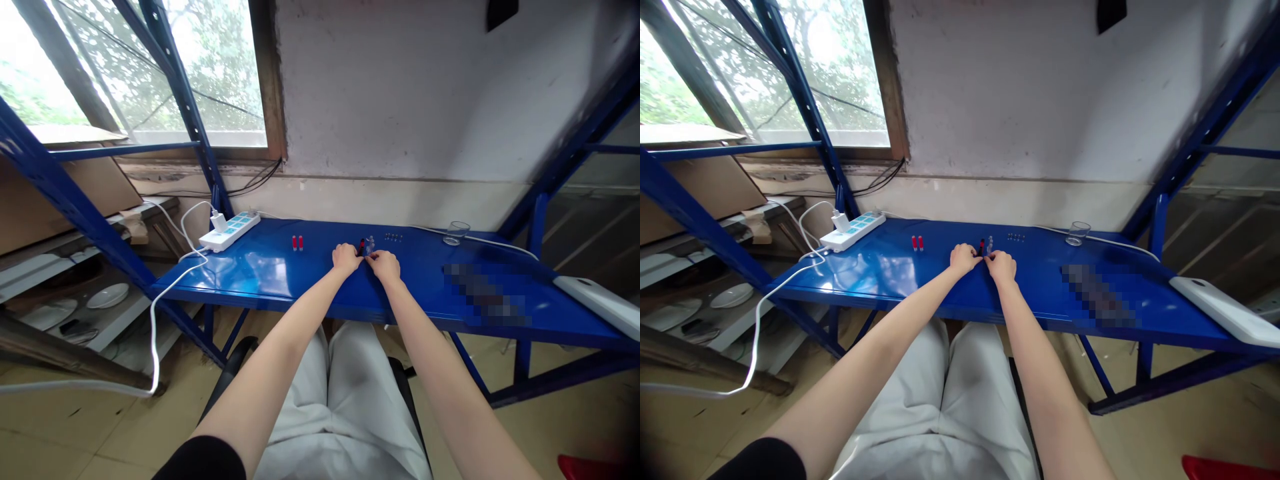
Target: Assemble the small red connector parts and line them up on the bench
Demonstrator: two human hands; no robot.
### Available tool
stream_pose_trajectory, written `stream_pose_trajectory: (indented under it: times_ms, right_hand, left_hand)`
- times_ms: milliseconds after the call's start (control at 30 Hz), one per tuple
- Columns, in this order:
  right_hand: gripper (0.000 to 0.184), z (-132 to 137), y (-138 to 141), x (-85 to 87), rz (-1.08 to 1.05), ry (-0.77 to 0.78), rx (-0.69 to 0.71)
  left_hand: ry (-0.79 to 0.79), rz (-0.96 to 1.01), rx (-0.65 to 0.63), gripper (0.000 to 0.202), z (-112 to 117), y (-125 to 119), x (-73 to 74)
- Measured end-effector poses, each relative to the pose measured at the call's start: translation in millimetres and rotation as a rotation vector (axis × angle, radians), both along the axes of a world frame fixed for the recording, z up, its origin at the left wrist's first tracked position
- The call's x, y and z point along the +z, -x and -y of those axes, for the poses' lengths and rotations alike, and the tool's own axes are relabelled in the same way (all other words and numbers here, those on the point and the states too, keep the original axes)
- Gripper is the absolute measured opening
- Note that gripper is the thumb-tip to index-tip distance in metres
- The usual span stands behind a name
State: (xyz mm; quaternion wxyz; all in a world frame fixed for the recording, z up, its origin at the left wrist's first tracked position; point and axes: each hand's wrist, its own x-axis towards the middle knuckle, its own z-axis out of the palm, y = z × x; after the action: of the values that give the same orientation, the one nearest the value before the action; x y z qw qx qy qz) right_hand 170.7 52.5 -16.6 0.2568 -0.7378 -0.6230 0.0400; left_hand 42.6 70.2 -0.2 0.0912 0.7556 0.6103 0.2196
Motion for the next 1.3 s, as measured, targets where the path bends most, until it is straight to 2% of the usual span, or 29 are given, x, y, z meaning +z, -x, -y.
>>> stream_pose_trajectory:
  times_ms: [100, 233, 367, 400, 500, 633, 733, 1033, 1133, 1300]
  right_hand:
    - [0.025, 1.6, 1.1, 1.7, -0.011, 0.009, -0.008]
    - [0.029, 7.9, 2.4, 5.6, -0.026, 0.033, -0.02]
    - [0.033, 17.0, 1.2, 7.7, -0.094, -0.05, -0.029]
    - [0.031, 18.8, 0.8, 7.7, -0.117, -0.085, -0.039]
    - [0.025, 22.1, 0.5, 7.6, -0.177, -0.189, -0.053]
    - [0.018, 25.3, 2.7, 9.8, -0.204, -0.247, -0.015]
    - [0.014, 29.5, 4.6, 13.4, -0.223, -0.259, 0.008]
    - [0.012, 34.6, 5.9, 16.7, -0.263, -0.303, 0.06]
    - [0.011, 34.8, 6.5, 16.8, -0.277, -0.302, 0.07]
    - [0.013, 34.5, 5.8, 15.6, -0.282, -0.336, 0.088]
  left_hand:
    - [-0.04, -0.021, -0.023, 0.027, 5.6, 10.2, 4.7]
    - [-0.117, -0.056, -0.121, 0.03, 22.9, 34.6, 12.2]
    - [-0.165, -0.237, -0.176, 0.037, 45.7, 69.8, 18.4]
    - [-0.158, -0.295, -0.164, 0.039, 49.9, 79.3, 19.5]
    - [-0.096, -0.379, -0.016, 0.051, 54.9, 105.6, 21.7]
    - [-0.031, -0.407, 0.14, 0.061, 47.3, 127.0, 22.0]
    - [0.003, -0.398, 0.188, 0.064, 38.7, 131.1, 20.3]
    - [0.013, -0.377, 0.213, 0.064, 18.3, 130.3, 14.1]
    - [-0.007, -0.377, 0.223, 0.058, 13.5, 130.1, 13.5]
    - [-0.133, -0.317, 0.189, 0.037, 8.2, 128.4, 14.0]
